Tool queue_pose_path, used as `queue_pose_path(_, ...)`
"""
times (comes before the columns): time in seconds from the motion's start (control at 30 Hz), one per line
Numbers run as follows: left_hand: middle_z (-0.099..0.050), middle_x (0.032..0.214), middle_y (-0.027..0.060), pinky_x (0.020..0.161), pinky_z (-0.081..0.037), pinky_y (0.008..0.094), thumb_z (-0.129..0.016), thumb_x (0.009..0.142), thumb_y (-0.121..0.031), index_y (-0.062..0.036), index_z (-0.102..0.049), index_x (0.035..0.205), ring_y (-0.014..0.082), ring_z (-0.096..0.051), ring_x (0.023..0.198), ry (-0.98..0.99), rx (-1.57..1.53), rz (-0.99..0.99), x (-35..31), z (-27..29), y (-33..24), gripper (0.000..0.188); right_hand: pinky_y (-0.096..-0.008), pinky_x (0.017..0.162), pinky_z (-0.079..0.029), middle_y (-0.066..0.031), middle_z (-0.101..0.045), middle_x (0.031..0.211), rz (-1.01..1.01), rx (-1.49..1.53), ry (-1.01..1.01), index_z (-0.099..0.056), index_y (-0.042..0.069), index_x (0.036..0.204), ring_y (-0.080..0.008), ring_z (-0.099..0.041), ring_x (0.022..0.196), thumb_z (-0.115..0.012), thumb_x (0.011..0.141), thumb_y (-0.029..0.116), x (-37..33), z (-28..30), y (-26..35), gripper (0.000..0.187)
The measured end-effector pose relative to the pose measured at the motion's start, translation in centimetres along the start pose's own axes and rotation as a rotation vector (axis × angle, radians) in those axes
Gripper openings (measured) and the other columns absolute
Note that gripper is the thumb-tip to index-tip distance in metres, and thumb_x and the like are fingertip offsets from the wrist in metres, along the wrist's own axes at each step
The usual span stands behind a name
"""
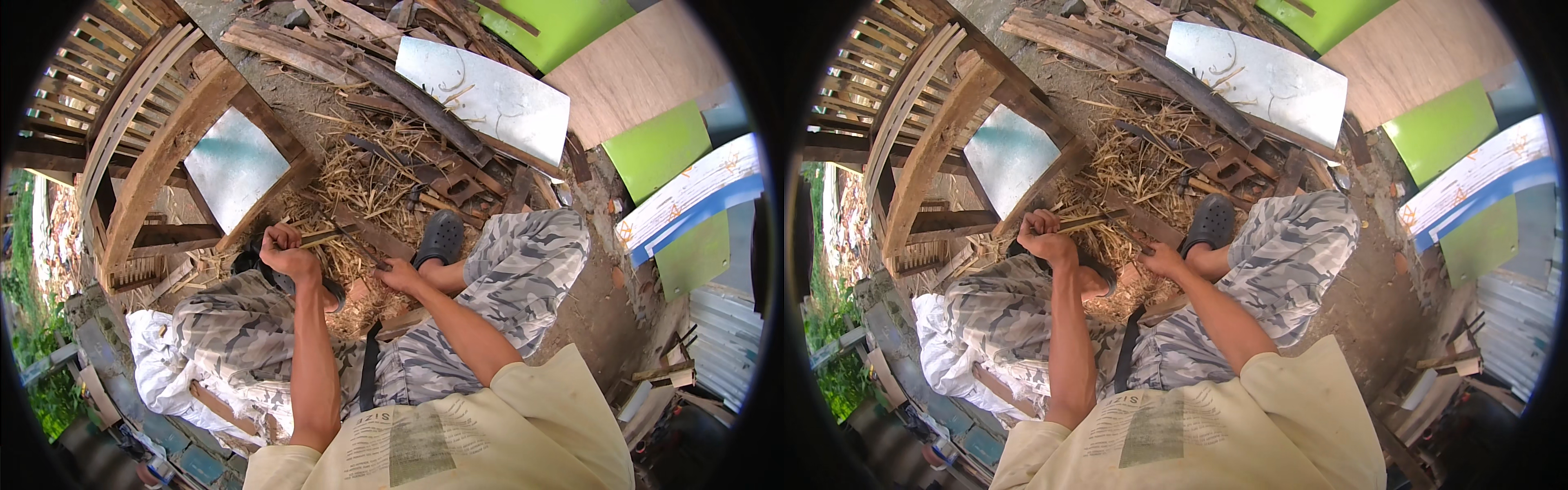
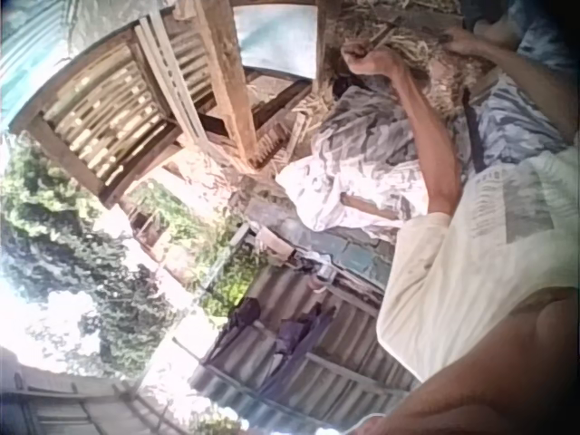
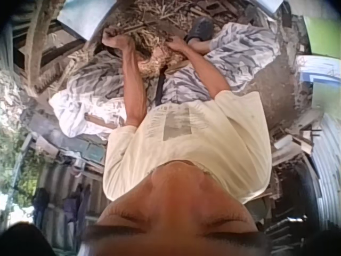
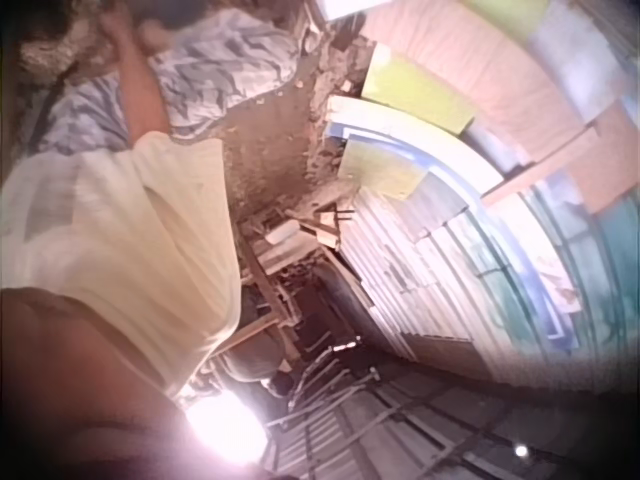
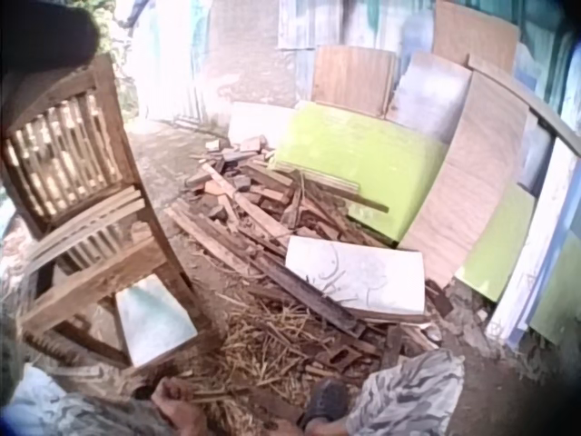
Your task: The person sits on the ground and uses a knife to shave thin wooden sticks, then places them into the slats of a wooden chair. The person repeatedly shaves sticks and inserts them into the chair frame.
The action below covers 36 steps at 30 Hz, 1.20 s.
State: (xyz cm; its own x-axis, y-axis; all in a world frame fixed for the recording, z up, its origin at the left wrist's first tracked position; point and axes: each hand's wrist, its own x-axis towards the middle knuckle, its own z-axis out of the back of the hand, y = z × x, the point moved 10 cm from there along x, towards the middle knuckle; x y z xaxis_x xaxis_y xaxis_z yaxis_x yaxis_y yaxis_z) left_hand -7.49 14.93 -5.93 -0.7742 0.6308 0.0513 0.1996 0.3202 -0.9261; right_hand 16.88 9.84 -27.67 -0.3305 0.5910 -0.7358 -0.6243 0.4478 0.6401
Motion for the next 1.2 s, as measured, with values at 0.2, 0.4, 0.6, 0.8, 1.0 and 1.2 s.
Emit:
queue_pose_path(0.2, -0.025, 0.059, 0.0007, 0.051, -0.018, 0.0291, -0.034, 0.09, -0.019, -0.0116, -0.023, 0.065, 0.0111, -0.02, 0.055, -0.087, -0.046, 0.041, 0.5, 1.5, 0.3, 0.028, -0.0455, 0.065, -0.052, -0.0209, -0.067, 0.071, 0.085, -0.279, -0.126, -0.068, -0.003, 0.095, -0.038, -0.066, 0.065, -0.065, 0.088, 0.036, -3.2, 0.3, 5.5, 0.04)
queue_pose_path(0.4, -0.025, 0.057, 0.0008, 0.05, -0.017, 0.0284, -0.035, 0.086, -0.01, -0.0111, -0.023, 0.064, 0.011, -0.02, 0.054, -0.056, -0.039, 0.023, -0.2, 1.0, 0.0, 0.025, -0.0494, 0.069, -0.053, -0.0259, -0.067, 0.076, 0.218, -0.161, -0.197, -0.068, -0.003, 0.09, -0.0435, -0.067, 0.072, -0.066, 0.085, 0.031, -3.5, 0.2, 5.9, 0.034)
queue_pose_path(0.6, -0.026, 0.058, 0.0009, 0.05, -0.017, 0.0283, -0.038, 0.083, -0.005, -0.0109, -0.023, 0.064, 0.0109, -0.021, 0.054, -0.099, -0.036, -0.022, 0.2, 2.5, -0.6, 0.024, -0.0504, 0.07, -0.053, -0.0263, -0.067, 0.077, 0.097, -0.292, -0.179, -0.068, -0.003, 0.09, -0.0436, -0.067, 0.074, -0.065, 0.083, 0.028, -2.7, 0.9, 4.7, 0.032)
queue_pose_path(0.8, -0.027, 0.057, 0.0009, 0.05, -0.017, 0.0275, -0.036, 0.084, -0.006, -0.0112, -0.023, 0.064, 0.0106, -0.021, 0.054, -0.132, -0.041, -0.017, -0.2, 2.7, -0.7, 0.024, -0.0499, 0.071, -0.053, -0.0267, -0.067, 0.079, 0.139, -0.296, -0.134, -0.07, -0.002, 0.092, -0.0429, -0.068, 0.077, -0.065, 0.083, 0.027, -4.2, 0.3, 6.9, 0.031)
queue_pose_path(1.0, -0.028, 0.057, 0.0012, 0.049, -0.018, 0.0269, -0.036, 0.084, -0.006, -0.0112, -0.023, 0.064, 0.0102, -0.021, 0.054, -0.157, 0.015, -0.05, 0.0, 3.4, -1.2, 0.025, -0.0509, 0.073, -0.053, -0.0283, -0.068, 0.085, 0.011, -0.376, -0.104, -0.071, -0.002, 0.094, -0.0454, -0.067, 0.081, -0.065, 0.082, 0.03, -2.9, 1.9, 3.6, 0.034)
queue_pose_path(1.2, -0.027, 0.056, 0.0012, 0.048, -0.019, 0.0267, -0.036, 0.084, -0.006, -0.0113, -0.023, 0.064, 0.0102, -0.021, 0.054, -0.101, 0.132, -0.1, -0.2, 2.6, -2.0, 0.024, -0.0514, 0.076, -0.053, -0.0292, -0.068, 0.086, 0.092, -0.347, -0.141, -0.07, -0.004, 0.096, -0.0458, -0.067, 0.084, -0.063, 0.083, 0.031, -3.4, 0.9, 3.8, 0.038)
